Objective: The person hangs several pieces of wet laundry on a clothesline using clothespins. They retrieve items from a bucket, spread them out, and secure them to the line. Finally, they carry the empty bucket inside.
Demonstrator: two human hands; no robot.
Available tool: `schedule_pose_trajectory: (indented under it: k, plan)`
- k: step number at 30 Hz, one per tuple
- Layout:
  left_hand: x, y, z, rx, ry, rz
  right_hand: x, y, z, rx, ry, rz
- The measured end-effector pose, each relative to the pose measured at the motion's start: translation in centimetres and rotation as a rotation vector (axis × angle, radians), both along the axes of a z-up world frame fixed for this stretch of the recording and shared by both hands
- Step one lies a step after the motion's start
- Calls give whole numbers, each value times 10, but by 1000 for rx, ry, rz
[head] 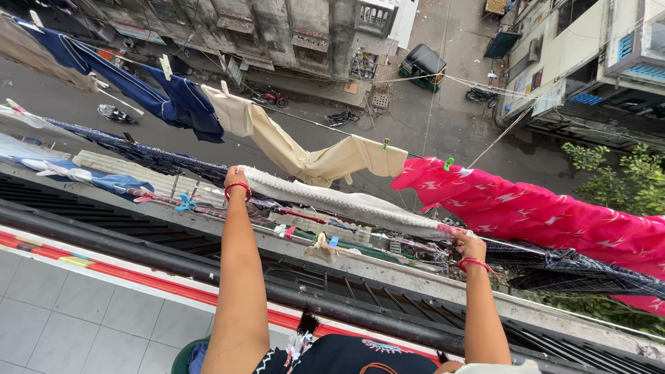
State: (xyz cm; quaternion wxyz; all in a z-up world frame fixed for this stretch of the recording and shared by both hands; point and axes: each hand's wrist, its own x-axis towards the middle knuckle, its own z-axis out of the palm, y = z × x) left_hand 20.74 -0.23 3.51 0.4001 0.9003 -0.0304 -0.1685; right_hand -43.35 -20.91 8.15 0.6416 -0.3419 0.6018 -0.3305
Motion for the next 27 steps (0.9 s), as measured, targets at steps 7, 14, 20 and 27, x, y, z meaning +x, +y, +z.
schedule_pose_trajectory:
  k: [7, 14, 20, 27]
  plan:
    - [0, 4, 14, 432, -275, -305, 4, 9, -7, -67, 232, 15]
    - [-139, -74, -25, 80, -872, -1021, 6, 20, -13, -437, 697, 307]
    - [-318, -128, -38, 114, -550, -1603, 5, 26, -16, -493, 786, 352]
    - [-365, -123, -38, 450, -538, -1657, -4, 40, -21, -580, 799, 432]
